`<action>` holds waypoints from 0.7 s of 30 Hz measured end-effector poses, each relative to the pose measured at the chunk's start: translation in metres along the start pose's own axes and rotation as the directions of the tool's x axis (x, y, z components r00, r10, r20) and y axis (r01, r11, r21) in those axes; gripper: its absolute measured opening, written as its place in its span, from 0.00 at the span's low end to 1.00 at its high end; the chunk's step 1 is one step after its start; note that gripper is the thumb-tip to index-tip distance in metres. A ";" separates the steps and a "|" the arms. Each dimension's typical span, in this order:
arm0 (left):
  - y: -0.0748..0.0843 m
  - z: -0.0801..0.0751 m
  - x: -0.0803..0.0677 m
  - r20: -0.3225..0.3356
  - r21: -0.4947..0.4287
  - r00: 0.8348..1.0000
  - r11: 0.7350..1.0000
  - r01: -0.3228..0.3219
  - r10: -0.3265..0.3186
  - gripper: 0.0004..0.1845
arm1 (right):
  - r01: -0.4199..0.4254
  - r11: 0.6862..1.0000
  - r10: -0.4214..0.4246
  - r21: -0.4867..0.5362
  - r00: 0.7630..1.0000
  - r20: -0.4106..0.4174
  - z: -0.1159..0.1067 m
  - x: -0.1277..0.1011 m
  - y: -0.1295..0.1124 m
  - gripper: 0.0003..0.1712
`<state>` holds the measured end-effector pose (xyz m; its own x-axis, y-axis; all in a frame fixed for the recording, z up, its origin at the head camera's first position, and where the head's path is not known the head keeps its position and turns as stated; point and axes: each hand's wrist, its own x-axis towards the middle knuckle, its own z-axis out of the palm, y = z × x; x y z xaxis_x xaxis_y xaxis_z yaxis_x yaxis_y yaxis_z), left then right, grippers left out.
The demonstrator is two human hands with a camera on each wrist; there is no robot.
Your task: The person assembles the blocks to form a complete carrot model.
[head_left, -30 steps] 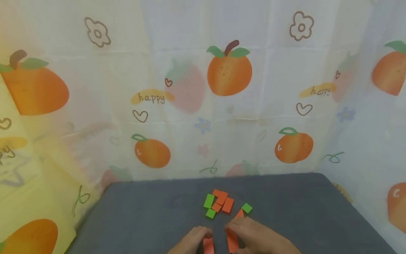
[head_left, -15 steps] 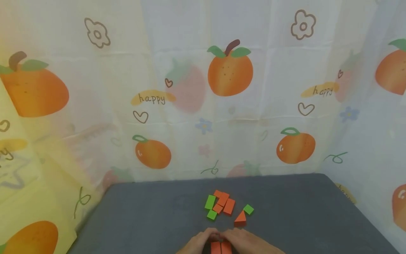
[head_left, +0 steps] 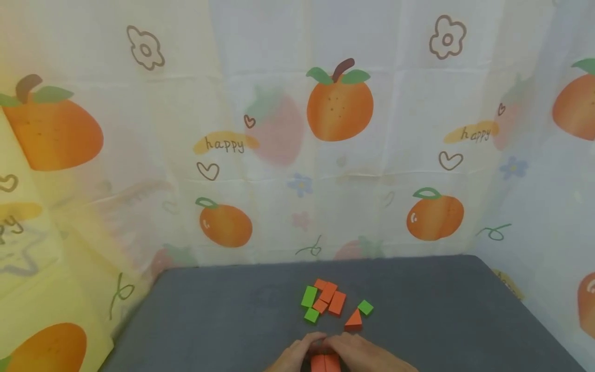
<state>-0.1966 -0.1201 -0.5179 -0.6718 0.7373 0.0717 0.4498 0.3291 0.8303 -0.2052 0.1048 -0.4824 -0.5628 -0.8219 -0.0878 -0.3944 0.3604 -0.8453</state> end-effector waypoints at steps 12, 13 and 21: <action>0.006 0.003 0.004 -0.024 0.030 0.999 0.998 0.046 -0.046 0.36 | 0.107 0.994 -0.107 0.022 0.994 0.016 0.001 -0.007 0.000 0.27; 0.006 0.003 0.004 -0.021 0.031 0.999 0.999 0.044 -0.044 0.36 | 0.116 0.993 -0.116 0.014 0.993 0.011 0.000 -0.007 0.000 0.28; 0.003 0.005 0.008 -0.009 0.044 1.000 0.999 0.020 -0.020 0.37 | 0.089 0.996 -0.089 0.016 0.996 0.019 -0.001 -0.007 0.001 0.28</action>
<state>-0.1980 -0.1105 -0.5177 -0.6858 0.7253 0.0599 0.4614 0.3697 0.8065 -0.2029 0.1116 -0.4821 -0.5117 -0.8589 -0.0219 -0.4315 0.2789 -0.8579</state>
